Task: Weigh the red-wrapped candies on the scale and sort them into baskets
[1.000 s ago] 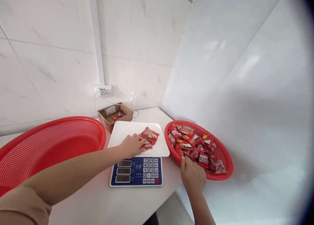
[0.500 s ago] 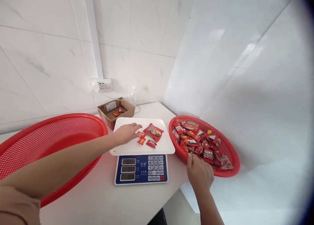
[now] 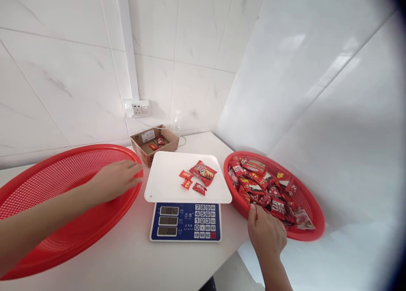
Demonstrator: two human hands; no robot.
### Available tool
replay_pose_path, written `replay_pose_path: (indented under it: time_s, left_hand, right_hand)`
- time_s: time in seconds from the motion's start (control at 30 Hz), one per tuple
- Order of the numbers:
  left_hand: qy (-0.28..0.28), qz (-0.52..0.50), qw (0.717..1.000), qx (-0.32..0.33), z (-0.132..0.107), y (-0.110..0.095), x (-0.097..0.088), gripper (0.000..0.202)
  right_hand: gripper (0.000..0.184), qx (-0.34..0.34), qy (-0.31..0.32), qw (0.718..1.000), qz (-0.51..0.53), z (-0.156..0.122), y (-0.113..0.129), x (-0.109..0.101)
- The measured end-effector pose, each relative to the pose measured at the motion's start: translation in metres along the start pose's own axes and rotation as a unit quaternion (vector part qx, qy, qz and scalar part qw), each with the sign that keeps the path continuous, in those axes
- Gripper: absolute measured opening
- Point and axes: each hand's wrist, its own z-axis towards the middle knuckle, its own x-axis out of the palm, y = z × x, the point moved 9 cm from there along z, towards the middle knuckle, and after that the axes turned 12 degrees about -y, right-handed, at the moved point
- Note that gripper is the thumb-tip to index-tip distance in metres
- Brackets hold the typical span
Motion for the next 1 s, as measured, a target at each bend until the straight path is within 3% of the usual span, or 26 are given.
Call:
replay_pose_path:
  time_s: [0.1, 0.17, 0.27, 0.4, 0.53, 0.8, 1.0]
  left_hand:
    - [0.148, 0.016, 0.984, 0.1, -0.009, -0.043, 0.055, 0.032]
    - [0.218, 0.02, 0.963, 0.157, -0.013, -0.07, 0.088, 0.042]
    - [0.285, 0.029, 0.932, 0.22, -0.017, -0.096, 0.126, 0.048]
    - [0.32, 0.052, 0.91, 0.258, -0.015, -0.106, 0.156, 0.029]
    - [0.305, 0.089, 0.918, 0.236, -0.006, -0.09, 0.156, 0.023]
    - [0.259, 0.121, 0.947, 0.148, 0.003, -0.056, 0.119, 0.021]
    - [0.268, 0.134, 0.944, 0.138, 0.005, -0.064, 0.139, 0.032]
  right_hand:
    - [0.043, -0.001, 0.004, 1.0, 0.001, 0.0, 0.001, 0.0]
    - [0.043, -0.005, 0.003, 1.0, -0.003, 0.0, 0.001, 0.001]
    - [0.045, -0.009, -0.008, 1.0, -0.007, 0.0, 0.001, 0.0]
    - [0.047, -0.017, -0.029, 0.999, -0.009, 0.0, 0.002, -0.003]
    - [0.046, -0.022, -0.038, 0.999, 0.002, 0.001, 0.004, -0.005]
    - [0.043, -0.024, -0.043, 0.999, -0.006, 0.0, 0.003, -0.004]
    - [0.043, -0.018, -0.041, 0.999, -0.003, 0.0, 0.002, -0.003]
